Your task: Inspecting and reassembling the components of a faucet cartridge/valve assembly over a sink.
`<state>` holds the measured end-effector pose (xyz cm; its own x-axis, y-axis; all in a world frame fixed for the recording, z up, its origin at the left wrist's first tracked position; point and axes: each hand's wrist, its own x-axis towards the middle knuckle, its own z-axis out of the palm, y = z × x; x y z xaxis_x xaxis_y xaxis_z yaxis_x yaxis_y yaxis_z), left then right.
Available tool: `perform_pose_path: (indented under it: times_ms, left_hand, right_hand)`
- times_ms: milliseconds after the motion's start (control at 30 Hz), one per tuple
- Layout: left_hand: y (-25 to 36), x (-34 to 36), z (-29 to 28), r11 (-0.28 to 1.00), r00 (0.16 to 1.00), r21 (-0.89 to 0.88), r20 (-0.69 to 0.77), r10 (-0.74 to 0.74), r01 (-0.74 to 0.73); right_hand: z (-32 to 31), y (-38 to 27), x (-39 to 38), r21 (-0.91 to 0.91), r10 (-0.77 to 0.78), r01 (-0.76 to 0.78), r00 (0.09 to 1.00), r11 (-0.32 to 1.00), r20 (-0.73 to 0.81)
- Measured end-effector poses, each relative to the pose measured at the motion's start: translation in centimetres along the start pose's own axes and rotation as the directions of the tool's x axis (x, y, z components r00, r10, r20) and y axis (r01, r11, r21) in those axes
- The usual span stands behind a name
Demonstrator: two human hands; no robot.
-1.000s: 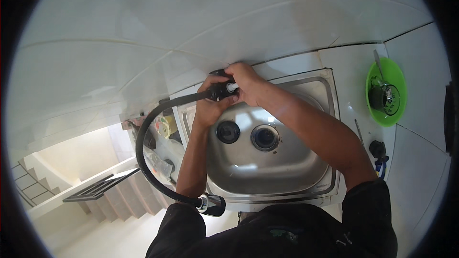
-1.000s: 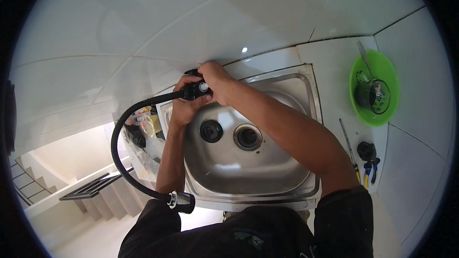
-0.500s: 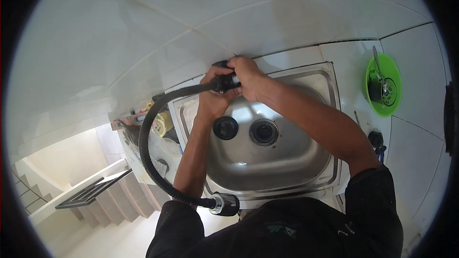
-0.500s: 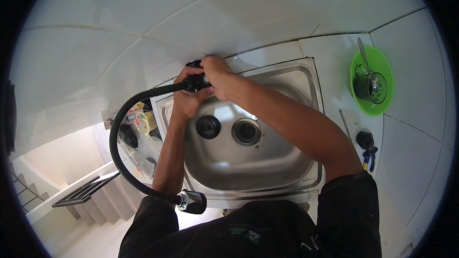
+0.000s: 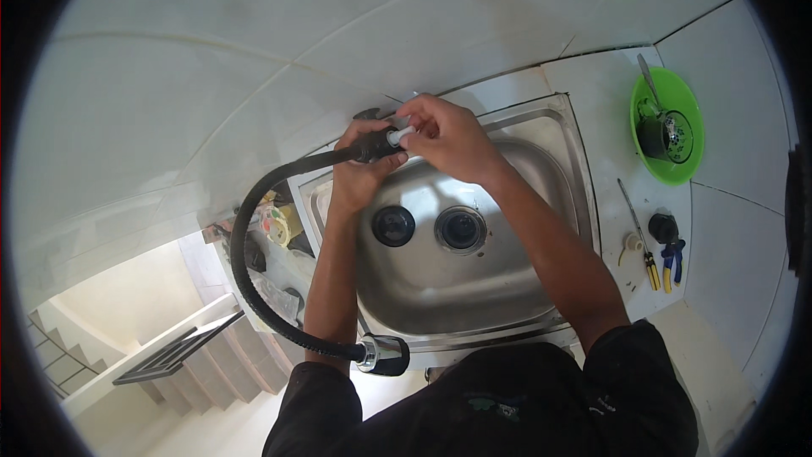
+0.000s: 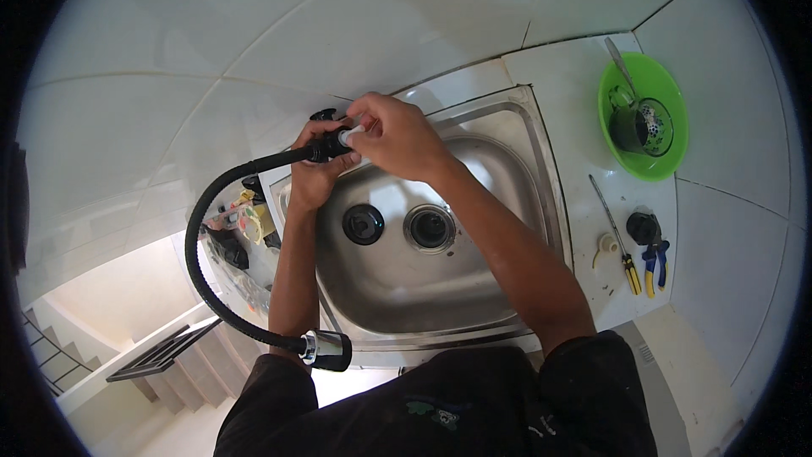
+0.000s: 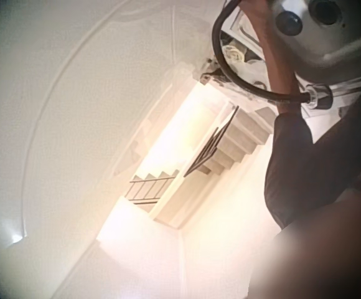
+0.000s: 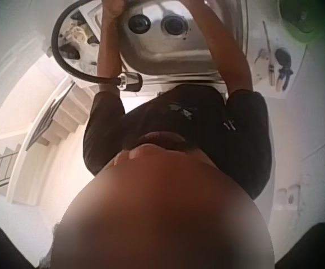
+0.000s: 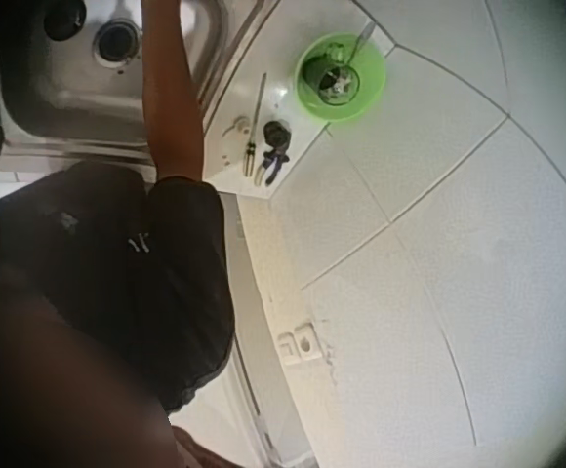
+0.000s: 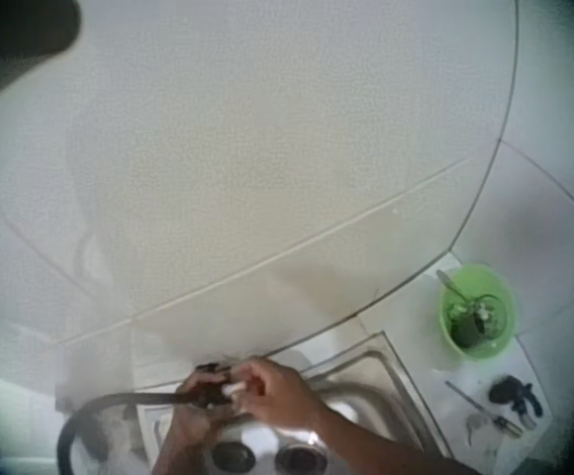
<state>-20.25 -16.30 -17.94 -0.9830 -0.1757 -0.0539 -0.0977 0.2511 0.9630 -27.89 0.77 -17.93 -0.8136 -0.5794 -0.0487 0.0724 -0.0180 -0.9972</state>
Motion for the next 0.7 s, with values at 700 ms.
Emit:
perform_pose_path:
  times_ms: [700]
  left_hand:
    - [-1.1, 0.3, -0.4, 0.991, 0.998, -0.115, 0.027, -0.058, 0.061]
  right_hand:
    - [0.9, 2.8, 1.2, -0.049, -0.197, 0.196, 0.98, 0.979, -0.009]
